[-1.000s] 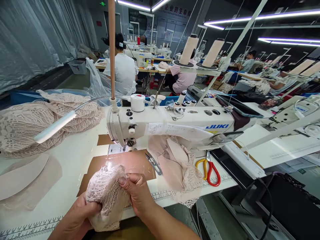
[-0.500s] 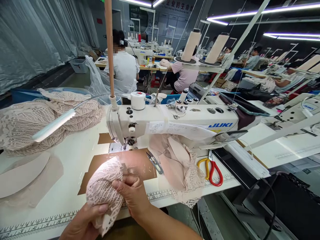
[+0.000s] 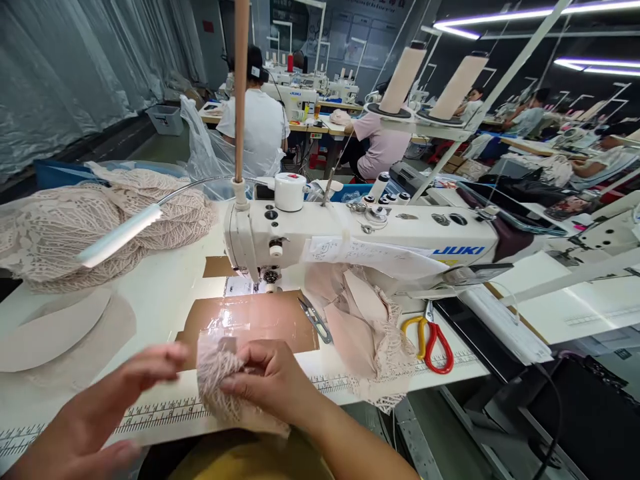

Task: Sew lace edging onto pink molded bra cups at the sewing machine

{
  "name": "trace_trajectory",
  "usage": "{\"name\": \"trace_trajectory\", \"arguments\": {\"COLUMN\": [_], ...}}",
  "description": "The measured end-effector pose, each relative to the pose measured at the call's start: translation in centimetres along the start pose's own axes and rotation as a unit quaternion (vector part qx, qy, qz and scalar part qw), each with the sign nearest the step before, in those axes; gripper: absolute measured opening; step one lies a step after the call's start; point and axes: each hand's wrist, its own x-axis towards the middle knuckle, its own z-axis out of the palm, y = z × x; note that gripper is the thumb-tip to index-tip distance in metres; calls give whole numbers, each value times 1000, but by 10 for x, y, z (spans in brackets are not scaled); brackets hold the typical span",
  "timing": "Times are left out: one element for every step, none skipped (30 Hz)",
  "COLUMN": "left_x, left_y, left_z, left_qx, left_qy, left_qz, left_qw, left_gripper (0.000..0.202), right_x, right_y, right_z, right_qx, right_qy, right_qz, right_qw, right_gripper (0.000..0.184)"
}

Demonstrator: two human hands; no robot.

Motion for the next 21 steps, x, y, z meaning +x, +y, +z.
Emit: {"name": "trace_trajectory", "arguments": {"left_x": [5, 11, 16, 20, 24, 26, 28, 29, 30, 30, 31, 31, 32, 32, 33, 34, 35, 36, 37, 37, 38], "left_y": [4, 7, 9, 10, 9, 9, 8, 7, 7, 7, 7, 8, 9, 10, 11, 12, 12, 13, 13, 14, 15], "left_z": [0, 2, 5, 9, 14, 19, 22, 26, 28, 30, 30, 30, 30, 29, 28, 28, 27, 27, 27, 27, 28], "left_qx": [40, 70, 88, 92, 88, 81, 74, 67, 63, 60, 58, 54, 50, 46, 40, 32, 25, 16, 9, 1, -6], "left_qy": [34, 43, 22, -18, -63, -105, -136, -158, -170, -174, -176, -178, -179, -179, -177, -174, -169, -164, -157, -149, -144], "left_qz": [11, 16, 12, 4, -5, -12, -15, -16, -15, -13, -12, -12, -14, -18, -20, -21, -24, -29, -35, -43, -51], "left_qw": [999, 996, 996, 996, 994, 991, 988, 985, 983, 983, 983, 983, 982, 983, 983, 984, 985, 986, 987, 988, 988], "left_gripper": [53, 63, 62, 52, 37, 23, 16, 16, 18, 20, 20, 20, 20, 20, 19, 19, 19, 19, 19, 20, 21], "right_x": [-2, -3, -4, -4, -3, -3, -1, 0, 1, 3, 4, 4, 5, 6, 6, 6, 6, 7, 7, 7, 7], "right_y": [-1, -2, -3, -4, -4, -4, -4, -3, -3, -3, -3, -4, -4, -4, -5, -5, -5, -5, -5, -4, -4], "right_z": [4, 7, 10, 12, 13, 13, 13, 13, 13, 12, 12, 12, 12, 12, 13, 13, 13, 14, 14, 14, 14], "right_qx": [-35, -66, -96, -123, -146, -167, -183, -196, -206, -213, -219, -225, -228, -232, -236, -240, -245, -250, -256, -261, -267], "right_qy": [-31, -52, -63, -66, -63, -53, -39, -23, -6, 7, 19, 29, 38, 45, 52, 58, 64, 71, 77, 83, 88], "right_qz": [-5, -12, -22, -33, -44, -58, -76, -96, -117, -136, -152, -163, -169, -172, -173, -174, -173, -173, -172, -171, -170], "right_qw": [999, 996, 993, 990, 986, 983, 979, 976, 972, 967, 964, 960, 958, 956, 955, 953, 952, 950, 948, 946, 945], "right_gripper": [20, 18, 16, 13, 11, 10, 9, 9, 9, 10, 11, 11, 11, 12, 12, 13, 13, 13, 14, 14, 15]}}
